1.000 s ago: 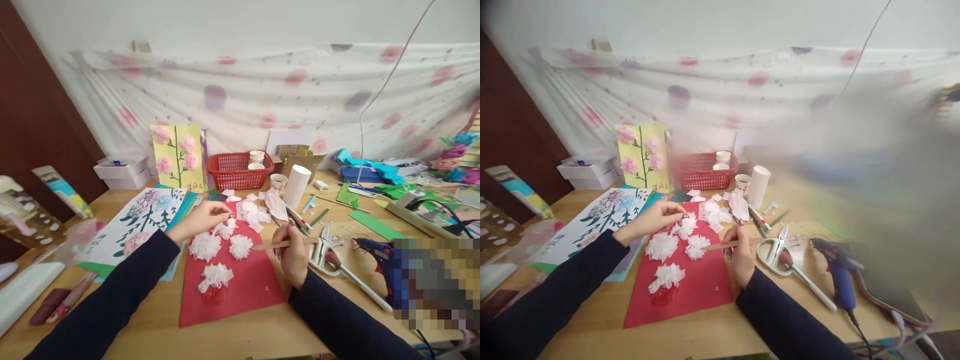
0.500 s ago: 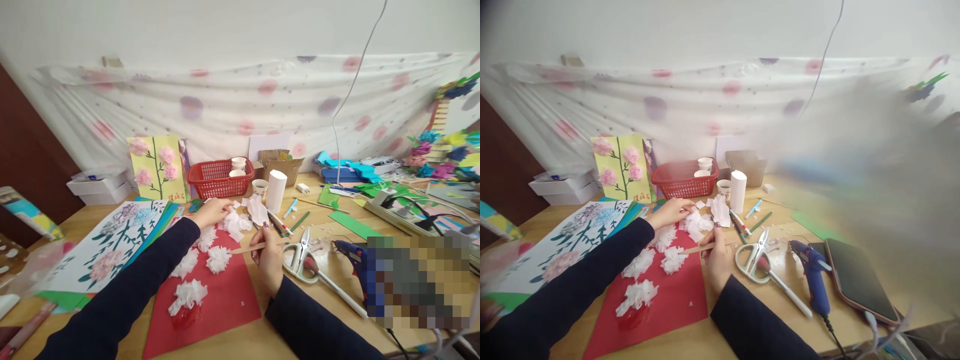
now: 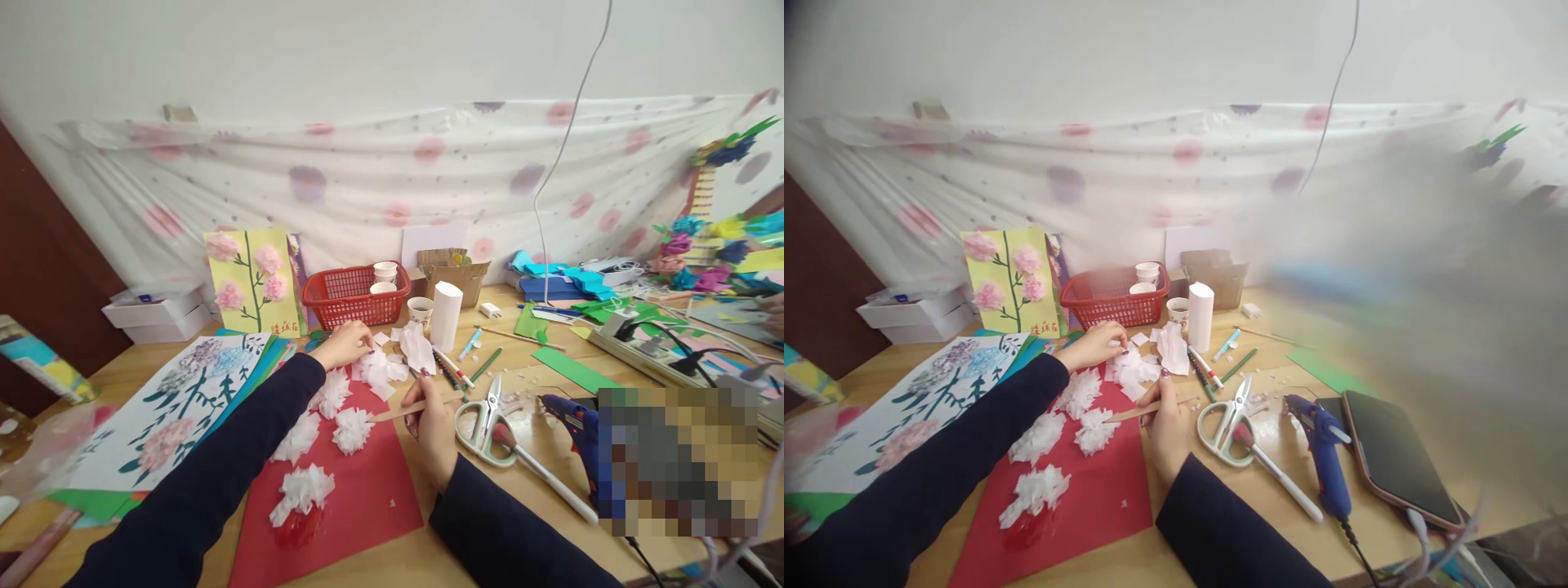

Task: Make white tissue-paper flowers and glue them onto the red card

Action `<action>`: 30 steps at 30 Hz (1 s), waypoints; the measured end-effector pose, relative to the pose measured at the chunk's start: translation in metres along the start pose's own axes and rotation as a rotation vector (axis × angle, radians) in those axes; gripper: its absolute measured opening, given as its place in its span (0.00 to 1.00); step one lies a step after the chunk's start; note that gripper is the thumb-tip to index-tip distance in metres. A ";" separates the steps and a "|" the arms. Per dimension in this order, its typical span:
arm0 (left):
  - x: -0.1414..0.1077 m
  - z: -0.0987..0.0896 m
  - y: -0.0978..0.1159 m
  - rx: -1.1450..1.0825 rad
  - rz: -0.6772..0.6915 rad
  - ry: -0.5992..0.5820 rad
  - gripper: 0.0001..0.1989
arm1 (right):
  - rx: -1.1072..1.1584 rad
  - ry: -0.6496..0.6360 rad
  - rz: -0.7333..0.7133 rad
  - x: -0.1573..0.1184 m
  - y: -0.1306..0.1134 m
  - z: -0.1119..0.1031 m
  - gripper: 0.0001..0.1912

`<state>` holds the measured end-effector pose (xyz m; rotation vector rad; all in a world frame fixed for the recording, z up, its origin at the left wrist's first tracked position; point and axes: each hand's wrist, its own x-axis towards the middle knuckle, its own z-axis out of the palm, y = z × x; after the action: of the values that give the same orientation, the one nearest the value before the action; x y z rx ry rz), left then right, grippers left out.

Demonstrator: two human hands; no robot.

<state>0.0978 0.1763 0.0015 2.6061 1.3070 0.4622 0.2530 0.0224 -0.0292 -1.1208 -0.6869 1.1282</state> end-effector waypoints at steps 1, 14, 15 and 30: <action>0.000 0.000 -0.002 -0.008 0.001 0.001 0.07 | 0.007 0.002 0.006 0.000 0.000 0.000 0.25; -0.001 -0.005 -0.018 -0.210 -0.052 0.015 0.09 | 0.023 -0.011 0.033 0.002 0.002 0.001 0.25; -0.003 -0.007 -0.019 -0.235 -0.066 0.011 0.10 | 0.025 -0.016 0.037 0.002 0.002 0.002 0.25; -0.021 0.014 -0.021 -0.476 -0.152 0.063 0.10 | 0.006 -0.064 0.043 0.006 0.007 -0.002 0.23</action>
<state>0.0754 0.1716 -0.0221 2.1032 1.2211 0.7306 0.2539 0.0274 -0.0367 -1.1030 -0.7113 1.2064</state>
